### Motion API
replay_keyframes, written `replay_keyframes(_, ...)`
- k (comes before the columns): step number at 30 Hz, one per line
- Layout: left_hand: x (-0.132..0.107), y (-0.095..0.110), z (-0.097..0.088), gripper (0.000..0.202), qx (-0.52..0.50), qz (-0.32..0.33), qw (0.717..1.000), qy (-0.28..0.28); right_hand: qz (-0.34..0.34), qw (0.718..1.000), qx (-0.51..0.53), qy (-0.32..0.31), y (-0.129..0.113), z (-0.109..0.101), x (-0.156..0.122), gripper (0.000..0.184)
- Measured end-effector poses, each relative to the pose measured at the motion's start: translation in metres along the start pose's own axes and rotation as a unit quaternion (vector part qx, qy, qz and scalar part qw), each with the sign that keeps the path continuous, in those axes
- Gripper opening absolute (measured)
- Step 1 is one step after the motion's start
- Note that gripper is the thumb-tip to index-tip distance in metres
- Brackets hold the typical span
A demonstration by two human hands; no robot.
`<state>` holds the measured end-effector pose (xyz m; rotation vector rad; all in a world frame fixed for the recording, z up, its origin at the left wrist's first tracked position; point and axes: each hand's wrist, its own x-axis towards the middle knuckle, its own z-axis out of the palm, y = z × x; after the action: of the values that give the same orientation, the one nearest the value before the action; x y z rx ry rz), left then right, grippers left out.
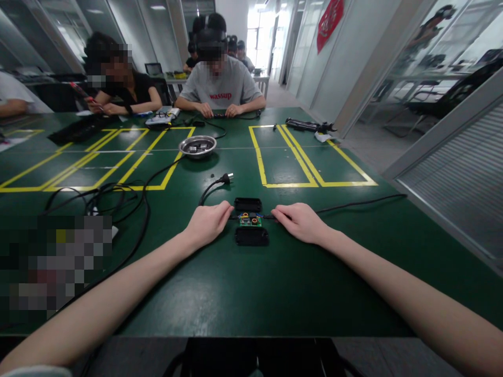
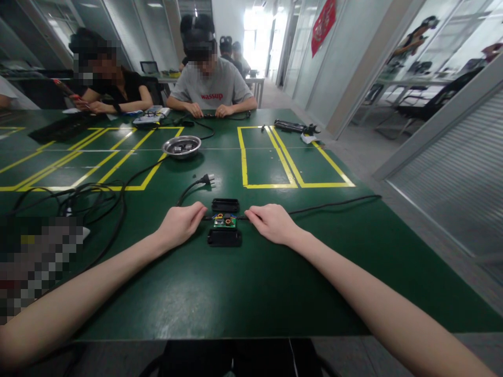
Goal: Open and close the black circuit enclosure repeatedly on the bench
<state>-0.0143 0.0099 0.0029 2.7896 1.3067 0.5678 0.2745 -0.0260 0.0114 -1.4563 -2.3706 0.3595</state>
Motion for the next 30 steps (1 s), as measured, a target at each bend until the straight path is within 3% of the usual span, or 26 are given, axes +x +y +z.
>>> replay_keyframes(6,-0.006,0.005,-0.005,0.043,-0.025,0.018,0.999,0.021,0.028,0.998,0.062,-0.007,-0.018,-0.009,-0.011,0.044)
replay_keyframes(17,-0.021,0.016,-0.013,0.044,-0.029,0.047,0.998,-0.023,-0.015,0.996,0.057,-0.062,-0.022,-0.01,-0.013,0.04)
replay_keyframes(30,-0.02,0.014,-0.011,0.04,-0.004,0.046,0.996,-0.074,-0.026,0.997,0.034,-0.065,-0.024,-0.004,-0.011,0.037)
